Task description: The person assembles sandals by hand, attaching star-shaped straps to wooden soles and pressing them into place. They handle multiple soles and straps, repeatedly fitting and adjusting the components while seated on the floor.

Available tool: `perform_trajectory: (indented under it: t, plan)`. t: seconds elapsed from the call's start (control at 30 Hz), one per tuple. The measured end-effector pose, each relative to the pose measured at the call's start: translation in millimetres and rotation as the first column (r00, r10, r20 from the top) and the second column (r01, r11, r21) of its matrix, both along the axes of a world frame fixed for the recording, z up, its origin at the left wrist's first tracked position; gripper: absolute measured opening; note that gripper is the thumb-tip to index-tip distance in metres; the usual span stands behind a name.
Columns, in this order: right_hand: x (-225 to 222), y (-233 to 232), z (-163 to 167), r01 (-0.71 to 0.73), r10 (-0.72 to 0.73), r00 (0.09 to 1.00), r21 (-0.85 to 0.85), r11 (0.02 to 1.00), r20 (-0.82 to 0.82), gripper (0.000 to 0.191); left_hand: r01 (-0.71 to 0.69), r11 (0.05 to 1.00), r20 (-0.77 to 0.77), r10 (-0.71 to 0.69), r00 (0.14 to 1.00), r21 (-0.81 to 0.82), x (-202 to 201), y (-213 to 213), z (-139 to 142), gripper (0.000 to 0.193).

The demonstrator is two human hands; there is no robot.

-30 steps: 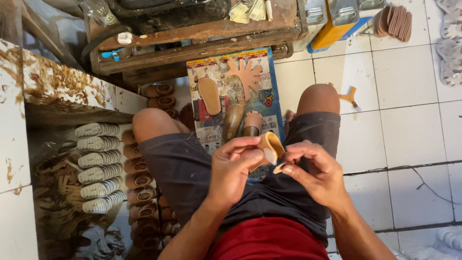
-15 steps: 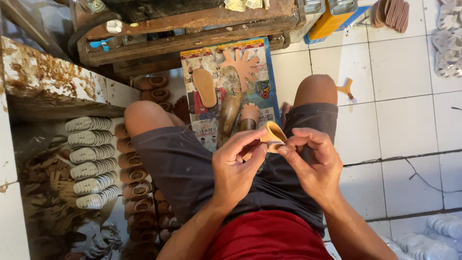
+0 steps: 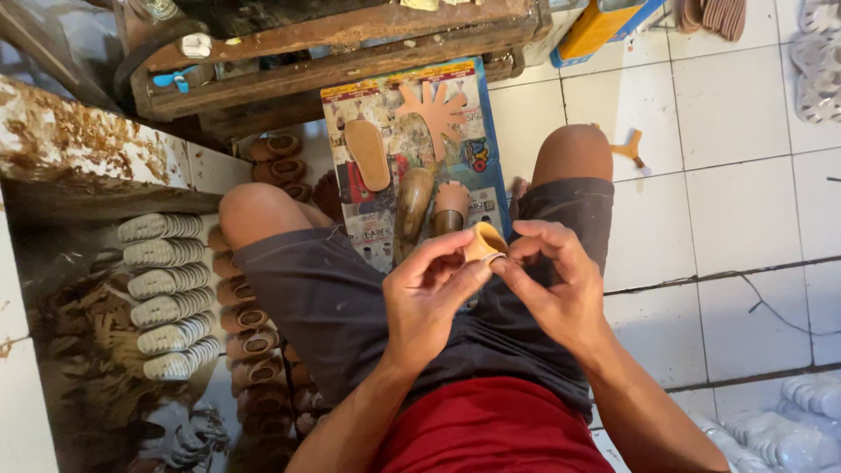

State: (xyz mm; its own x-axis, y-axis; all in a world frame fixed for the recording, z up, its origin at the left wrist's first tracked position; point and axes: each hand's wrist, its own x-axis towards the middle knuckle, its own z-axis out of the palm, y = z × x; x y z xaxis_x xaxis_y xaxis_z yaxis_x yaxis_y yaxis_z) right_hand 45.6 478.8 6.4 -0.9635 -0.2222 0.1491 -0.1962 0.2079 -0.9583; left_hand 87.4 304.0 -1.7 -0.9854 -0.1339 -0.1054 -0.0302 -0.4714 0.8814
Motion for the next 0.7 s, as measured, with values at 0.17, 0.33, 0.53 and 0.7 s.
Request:
perform_trajectory:
  t: [0.17,0.33,0.53,0.7]
  plan:
    - [-5,11,6,-0.088,0.083,0.993,-0.055,0.995,-0.083,0.032,0.029,0.982,0.035,-0.023,0.999,-0.184,-7,-5,9,0.046]
    - [-7,38,2,-0.007,-0.008,0.957,0.051,0.999,0.289,0.012,-0.031,0.793,-0.417,-0.287,0.862,-0.609,-17,7,1,0.039]
    - [-1,75,-7,0.313,-0.312,0.948,0.016,0.95,-0.062,0.011,0.098,0.479,0.078,-0.061,0.995,-0.872,-103,21,-68,0.066]
    - [12,94,-13,0.296,-0.259,0.932,0.124,0.947,-0.253,0.015,0.112,-0.073,0.111,0.007,0.994,-0.991,-125,43,-95,0.082]
